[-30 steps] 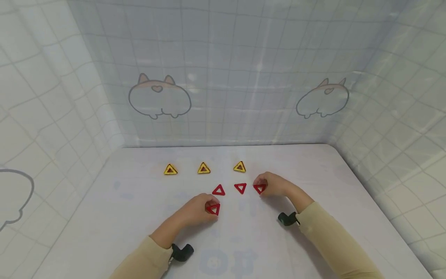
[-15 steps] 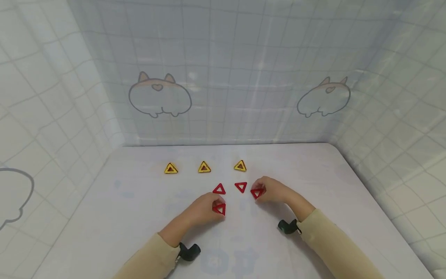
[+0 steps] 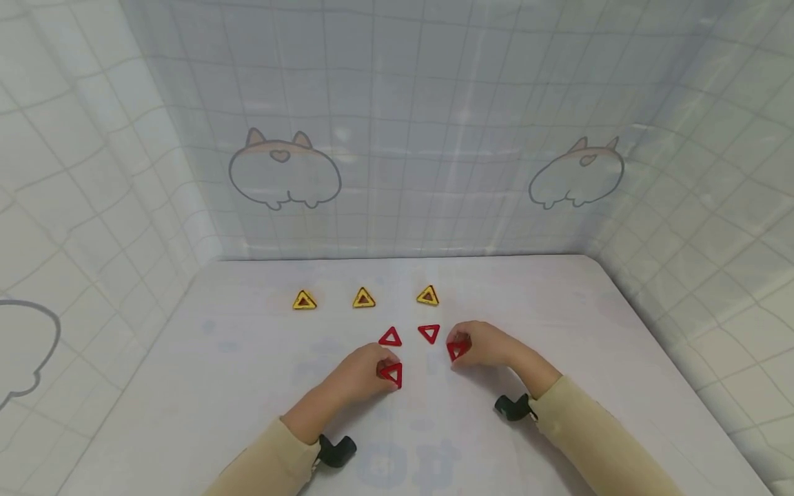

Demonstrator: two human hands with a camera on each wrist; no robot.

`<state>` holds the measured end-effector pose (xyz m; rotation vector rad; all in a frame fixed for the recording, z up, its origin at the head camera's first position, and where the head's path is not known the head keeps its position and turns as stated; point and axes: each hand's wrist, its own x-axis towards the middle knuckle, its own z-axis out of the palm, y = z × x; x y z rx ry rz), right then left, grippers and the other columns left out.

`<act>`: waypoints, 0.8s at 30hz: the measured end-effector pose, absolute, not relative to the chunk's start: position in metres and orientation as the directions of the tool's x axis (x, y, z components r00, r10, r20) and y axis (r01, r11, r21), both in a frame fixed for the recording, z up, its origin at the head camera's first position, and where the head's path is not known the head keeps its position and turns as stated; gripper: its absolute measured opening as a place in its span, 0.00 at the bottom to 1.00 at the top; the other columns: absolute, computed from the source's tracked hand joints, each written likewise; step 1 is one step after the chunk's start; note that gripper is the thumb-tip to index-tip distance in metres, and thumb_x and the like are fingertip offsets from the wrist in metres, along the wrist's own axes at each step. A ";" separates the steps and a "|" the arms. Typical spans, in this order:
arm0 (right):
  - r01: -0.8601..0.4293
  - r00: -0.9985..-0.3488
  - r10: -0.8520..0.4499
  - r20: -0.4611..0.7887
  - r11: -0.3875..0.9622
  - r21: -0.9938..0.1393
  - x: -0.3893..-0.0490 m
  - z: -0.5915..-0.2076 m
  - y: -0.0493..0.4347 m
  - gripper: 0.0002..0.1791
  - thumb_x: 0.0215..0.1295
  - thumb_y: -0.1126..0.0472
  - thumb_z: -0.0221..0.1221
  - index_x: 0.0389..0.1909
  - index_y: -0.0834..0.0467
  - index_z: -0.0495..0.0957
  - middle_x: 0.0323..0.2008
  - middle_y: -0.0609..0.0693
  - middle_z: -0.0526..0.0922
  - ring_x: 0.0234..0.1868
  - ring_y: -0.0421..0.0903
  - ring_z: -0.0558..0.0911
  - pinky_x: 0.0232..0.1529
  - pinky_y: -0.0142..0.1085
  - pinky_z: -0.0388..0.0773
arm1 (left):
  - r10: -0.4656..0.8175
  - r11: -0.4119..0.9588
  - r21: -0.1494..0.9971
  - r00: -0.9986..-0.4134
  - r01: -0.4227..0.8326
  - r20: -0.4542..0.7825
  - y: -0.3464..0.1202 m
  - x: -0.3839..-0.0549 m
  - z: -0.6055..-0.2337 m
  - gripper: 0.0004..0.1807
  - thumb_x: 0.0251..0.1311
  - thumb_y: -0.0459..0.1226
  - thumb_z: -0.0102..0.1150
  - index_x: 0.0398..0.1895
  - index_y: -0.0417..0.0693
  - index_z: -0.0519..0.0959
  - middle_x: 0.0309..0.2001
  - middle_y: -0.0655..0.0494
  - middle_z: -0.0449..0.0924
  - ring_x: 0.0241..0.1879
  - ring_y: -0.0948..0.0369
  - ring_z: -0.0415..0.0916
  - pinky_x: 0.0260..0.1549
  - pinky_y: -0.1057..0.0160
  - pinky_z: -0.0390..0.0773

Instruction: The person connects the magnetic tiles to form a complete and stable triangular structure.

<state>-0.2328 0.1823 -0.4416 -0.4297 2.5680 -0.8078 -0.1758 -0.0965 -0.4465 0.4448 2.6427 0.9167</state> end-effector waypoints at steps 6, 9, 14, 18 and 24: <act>-0.201 -0.836 -0.465 -0.290 0.752 -0.628 -0.224 -0.440 0.172 0.21 0.49 0.53 0.77 0.44 0.47 0.80 0.41 0.42 0.79 0.46 0.44 0.76 0.47 0.41 0.80 | 0.376 0.751 0.633 -0.909 0.186 -0.179 -0.094 -0.176 -0.446 0.20 0.52 0.40 0.76 0.48 0.47 0.83 0.38 0.60 0.78 0.40 0.60 0.74 0.42 0.58 0.79; -0.238 -0.820 -0.505 -0.270 0.729 -0.641 -0.220 -0.441 0.166 0.22 0.50 0.52 0.77 0.44 0.48 0.80 0.40 0.41 0.79 0.45 0.44 0.77 0.47 0.40 0.79 | 0.374 0.751 0.634 -0.911 0.185 -0.177 -0.093 -0.177 -0.446 0.19 0.51 0.41 0.77 0.46 0.48 0.83 0.36 0.61 0.78 0.38 0.61 0.74 0.40 0.59 0.79; -0.278 -0.809 -0.536 -0.244 0.712 -0.645 -0.217 -0.444 0.156 0.21 0.50 0.51 0.77 0.43 0.48 0.79 0.38 0.40 0.79 0.43 0.43 0.76 0.45 0.38 0.79 | 0.378 0.745 0.640 -0.910 0.189 -0.172 -0.089 -0.180 -0.448 0.19 0.49 0.42 0.78 0.44 0.50 0.83 0.35 0.63 0.78 0.37 0.62 0.74 0.38 0.60 0.79; -0.300 -0.797 -0.554 -0.241 0.709 -0.639 -0.215 -0.447 0.146 0.20 0.50 0.50 0.77 0.41 0.47 0.79 0.36 0.40 0.78 0.41 0.43 0.76 0.43 0.37 0.78 | 0.392 0.735 0.645 -0.907 0.208 -0.156 -0.086 -0.182 -0.450 0.19 0.49 0.42 0.78 0.43 0.50 0.83 0.34 0.63 0.78 0.36 0.62 0.74 0.37 0.60 0.79; -0.297 -0.800 -0.547 -0.249 0.720 -0.628 -0.214 -0.447 0.136 0.21 0.49 0.51 0.77 0.42 0.46 0.79 0.34 0.40 0.78 0.40 0.42 0.76 0.42 0.37 0.77 | 0.414 0.728 0.647 -0.898 0.228 -0.148 -0.082 -0.183 -0.453 0.18 0.51 0.41 0.77 0.45 0.49 0.83 0.36 0.62 0.80 0.38 0.62 0.75 0.37 0.62 0.79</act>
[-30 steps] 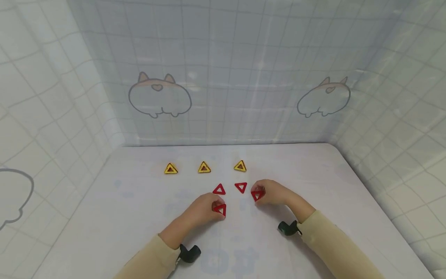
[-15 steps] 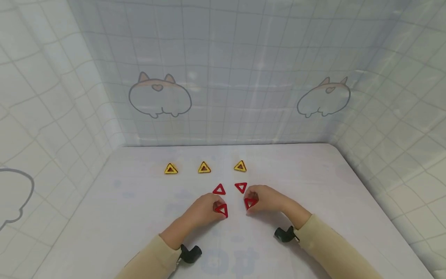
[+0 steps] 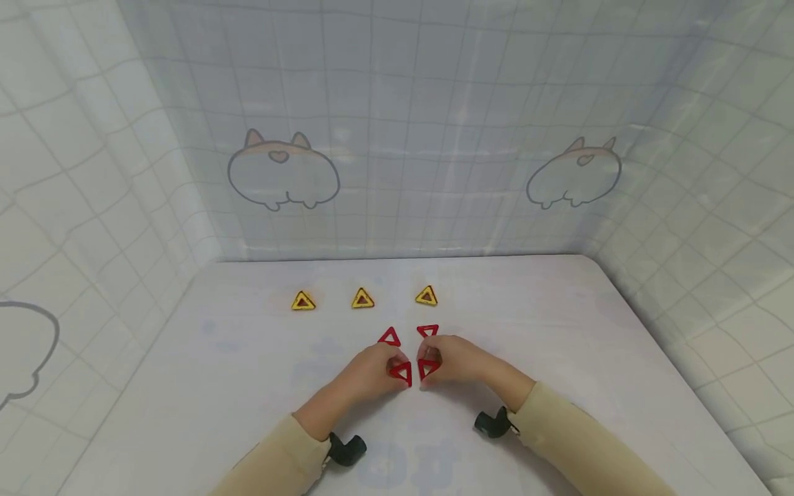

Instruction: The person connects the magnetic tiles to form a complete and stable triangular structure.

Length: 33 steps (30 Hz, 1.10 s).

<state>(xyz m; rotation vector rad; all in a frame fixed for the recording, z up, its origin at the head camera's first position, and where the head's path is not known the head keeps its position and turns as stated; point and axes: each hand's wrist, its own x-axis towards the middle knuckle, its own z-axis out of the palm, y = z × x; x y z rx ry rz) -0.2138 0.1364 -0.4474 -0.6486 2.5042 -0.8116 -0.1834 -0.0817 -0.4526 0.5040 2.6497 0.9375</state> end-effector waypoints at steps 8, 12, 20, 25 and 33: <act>-0.305 -0.794 -0.553 -0.254 0.722 -0.621 -0.214 -0.447 0.133 0.22 0.49 0.52 0.78 0.43 0.47 0.78 0.35 0.41 0.78 0.41 0.43 0.76 0.43 0.39 0.78 | 0.424 0.724 0.646 -0.894 0.240 -0.143 -0.079 -0.183 -0.451 0.19 0.50 0.40 0.77 0.45 0.47 0.84 0.36 0.61 0.81 0.38 0.61 0.75 0.35 0.62 0.79; -0.302 -0.793 -0.552 -0.258 0.724 -0.620 -0.214 -0.446 0.132 0.22 0.49 0.52 0.77 0.43 0.46 0.78 0.36 0.41 0.79 0.41 0.43 0.77 0.44 0.40 0.78 | 0.420 0.724 0.647 -0.896 0.237 -0.143 -0.078 -0.183 -0.451 0.19 0.50 0.41 0.77 0.45 0.47 0.83 0.35 0.61 0.80 0.38 0.62 0.75 0.34 0.63 0.78; -0.281 -0.798 -0.540 -0.268 0.727 -0.627 -0.213 -0.446 0.130 0.24 0.47 0.52 0.78 0.44 0.46 0.78 0.37 0.42 0.80 0.42 0.43 0.77 0.43 0.40 0.79 | 0.427 0.719 0.650 -0.894 0.247 -0.133 -0.076 -0.183 -0.450 0.17 0.51 0.40 0.76 0.44 0.47 0.84 0.33 0.63 0.79 0.34 0.63 0.74 0.32 0.64 0.77; -0.285 -0.798 -0.537 -0.272 0.735 -0.616 -0.211 -0.445 0.131 0.22 0.49 0.55 0.77 0.44 0.47 0.79 0.37 0.41 0.81 0.41 0.43 0.78 0.43 0.40 0.81 | 0.431 0.713 0.656 -0.893 0.248 -0.131 -0.076 -0.183 -0.449 0.17 0.52 0.39 0.76 0.44 0.47 0.83 0.34 0.62 0.80 0.35 0.63 0.74 0.32 0.64 0.77; -0.301 -0.796 -0.546 -0.262 0.732 -0.611 -0.209 -0.443 0.132 0.20 0.51 0.55 0.76 0.44 0.48 0.79 0.33 0.41 0.80 0.37 0.42 0.77 0.39 0.38 0.79 | 0.403 0.746 0.625 -0.902 0.229 -0.151 -0.079 -0.185 -0.447 0.12 0.54 0.38 0.74 0.42 0.51 0.85 0.34 0.63 0.80 0.37 0.62 0.75 0.39 0.59 0.79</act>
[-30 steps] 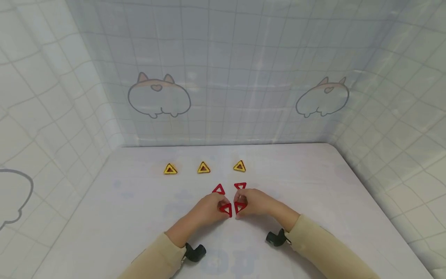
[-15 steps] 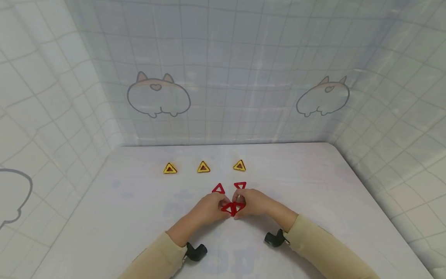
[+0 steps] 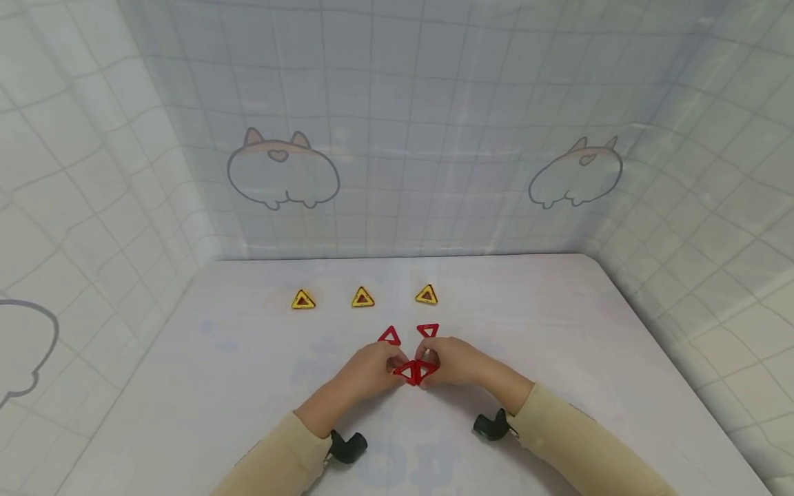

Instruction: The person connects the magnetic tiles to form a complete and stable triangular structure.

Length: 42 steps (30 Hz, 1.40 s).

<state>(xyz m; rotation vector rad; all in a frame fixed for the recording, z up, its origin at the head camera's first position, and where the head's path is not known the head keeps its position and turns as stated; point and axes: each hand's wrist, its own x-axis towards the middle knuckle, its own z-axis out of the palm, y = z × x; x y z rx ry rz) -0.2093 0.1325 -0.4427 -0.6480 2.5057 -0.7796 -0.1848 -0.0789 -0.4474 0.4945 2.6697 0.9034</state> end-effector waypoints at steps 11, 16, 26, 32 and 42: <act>-0.288 -0.803 -0.531 -0.272 0.744 -0.602 -0.210 -0.442 0.132 0.21 0.52 0.52 0.76 0.44 0.47 0.79 0.32 0.41 0.78 0.36 0.43 0.77 0.37 0.38 0.77 | 0.216 0.748 0.660 -0.966 0.070 -0.141 -0.096 -0.211 -0.445 0.12 0.58 0.40 0.72 0.44 0.52 0.83 0.37 0.59 0.77 0.38 0.59 0.74 0.40 0.59 0.79; -0.278 -0.804 -0.522 -0.285 0.754 -0.596 -0.211 -0.445 0.132 0.21 0.51 0.50 0.76 0.44 0.47 0.78 0.32 0.41 0.78 0.37 0.43 0.76 0.37 0.38 0.77 | 0.141 0.770 0.638 -0.977 0.007 -0.160 -0.098 -0.226 -0.454 0.26 0.54 0.44 0.75 0.55 0.50 0.80 0.44 0.55 0.76 0.45 0.57 0.73 0.48 0.55 0.78; -0.281 -0.804 -0.522 -0.284 0.755 -0.593 -0.211 -0.447 0.131 0.21 0.51 0.51 0.76 0.43 0.47 0.78 0.31 0.42 0.78 0.36 0.43 0.76 0.36 0.38 0.76 | 0.156 0.811 0.584 -0.974 0.032 -0.163 -0.091 -0.237 -0.460 0.25 0.51 0.44 0.77 0.53 0.53 0.80 0.47 0.53 0.75 0.49 0.55 0.72 0.50 0.51 0.76; -0.276 -0.805 -0.521 -0.284 0.753 -0.597 -0.210 -0.444 0.131 0.22 0.51 0.51 0.76 0.44 0.48 0.77 0.30 0.42 0.77 0.35 0.43 0.76 0.34 0.37 0.76 | 0.146 0.816 0.578 -0.974 0.019 -0.173 -0.090 -0.235 -0.460 0.23 0.53 0.44 0.76 0.50 0.53 0.79 0.45 0.54 0.74 0.46 0.56 0.71 0.47 0.53 0.77; -0.257 -0.818 -0.497 -0.290 0.767 -0.588 -0.211 -0.446 0.130 0.22 0.51 0.51 0.76 0.43 0.48 0.77 0.29 0.43 0.77 0.33 0.43 0.76 0.33 0.37 0.75 | 0.156 0.798 0.602 -0.962 -0.012 -0.226 -0.097 -0.226 -0.452 0.24 0.51 0.44 0.77 0.48 0.48 0.78 0.40 0.56 0.75 0.42 0.57 0.72 0.45 0.55 0.78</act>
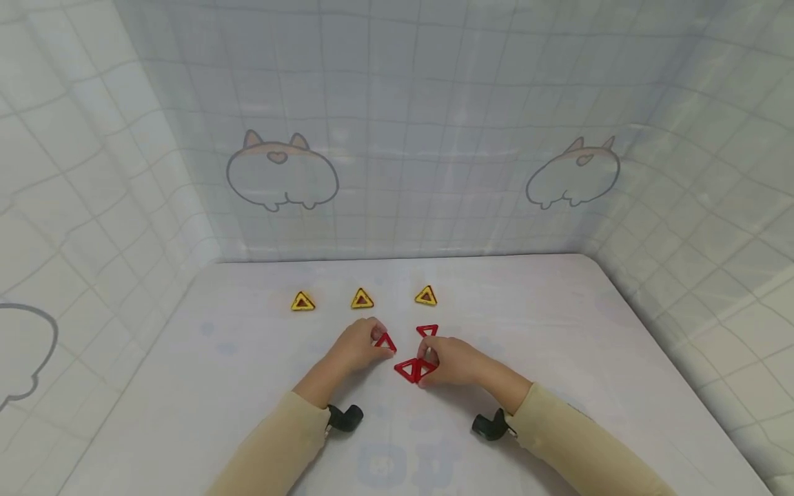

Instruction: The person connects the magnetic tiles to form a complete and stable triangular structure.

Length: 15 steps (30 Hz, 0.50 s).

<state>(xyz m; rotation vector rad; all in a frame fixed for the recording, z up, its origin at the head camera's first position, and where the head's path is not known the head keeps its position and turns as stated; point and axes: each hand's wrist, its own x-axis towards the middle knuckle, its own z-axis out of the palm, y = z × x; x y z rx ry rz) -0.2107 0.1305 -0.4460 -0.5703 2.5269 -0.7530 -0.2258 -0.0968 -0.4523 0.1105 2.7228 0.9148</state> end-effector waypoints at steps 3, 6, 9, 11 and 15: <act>-0.244 -0.821 -0.491 -0.291 0.762 -0.599 -0.211 -0.446 0.131 0.22 0.52 0.52 0.76 0.43 0.49 0.76 0.29 0.44 0.78 0.33 0.44 0.76 0.33 0.38 0.75 | 0.163 0.790 0.613 -0.955 -0.023 -0.246 -0.100 -0.221 -0.451 0.24 0.50 0.43 0.78 0.46 0.48 0.77 0.38 0.57 0.75 0.40 0.57 0.72 0.43 0.56 0.78; -0.236 -0.824 -0.487 -0.290 0.760 -0.606 -0.212 -0.446 0.132 0.21 0.52 0.53 0.75 0.43 0.49 0.76 0.29 0.45 0.78 0.33 0.44 0.75 0.32 0.38 0.75 | 0.182 0.789 0.614 -0.949 -0.016 -0.259 -0.102 -0.214 -0.449 0.23 0.49 0.43 0.78 0.45 0.49 0.77 0.36 0.57 0.75 0.39 0.58 0.72 0.42 0.57 0.77; -0.230 -0.826 -0.483 -0.290 0.758 -0.610 -0.213 -0.446 0.132 0.21 0.52 0.53 0.75 0.43 0.50 0.76 0.28 0.45 0.78 0.32 0.44 0.75 0.32 0.38 0.74 | 0.209 0.791 0.612 -0.940 0.001 -0.269 -0.103 -0.207 -0.447 0.22 0.49 0.43 0.79 0.43 0.49 0.76 0.34 0.57 0.74 0.37 0.58 0.71 0.40 0.58 0.76; -0.226 -0.828 -0.480 -0.290 0.759 -0.610 -0.213 -0.446 0.132 0.21 0.52 0.52 0.75 0.43 0.50 0.76 0.28 0.45 0.77 0.32 0.44 0.75 0.32 0.38 0.74 | 0.222 0.792 0.611 -0.935 0.006 -0.278 -0.103 -0.203 -0.446 0.22 0.49 0.43 0.79 0.41 0.49 0.76 0.33 0.57 0.74 0.36 0.58 0.71 0.39 0.58 0.76; -0.222 -0.831 -0.476 -0.288 0.759 -0.612 -0.214 -0.445 0.132 0.21 0.52 0.52 0.76 0.42 0.50 0.76 0.27 0.46 0.77 0.31 0.44 0.75 0.31 0.38 0.73 | 0.226 0.798 0.603 -0.927 -0.001 -0.300 -0.100 -0.197 -0.446 0.22 0.48 0.44 0.79 0.41 0.51 0.76 0.32 0.57 0.74 0.35 0.58 0.71 0.37 0.59 0.76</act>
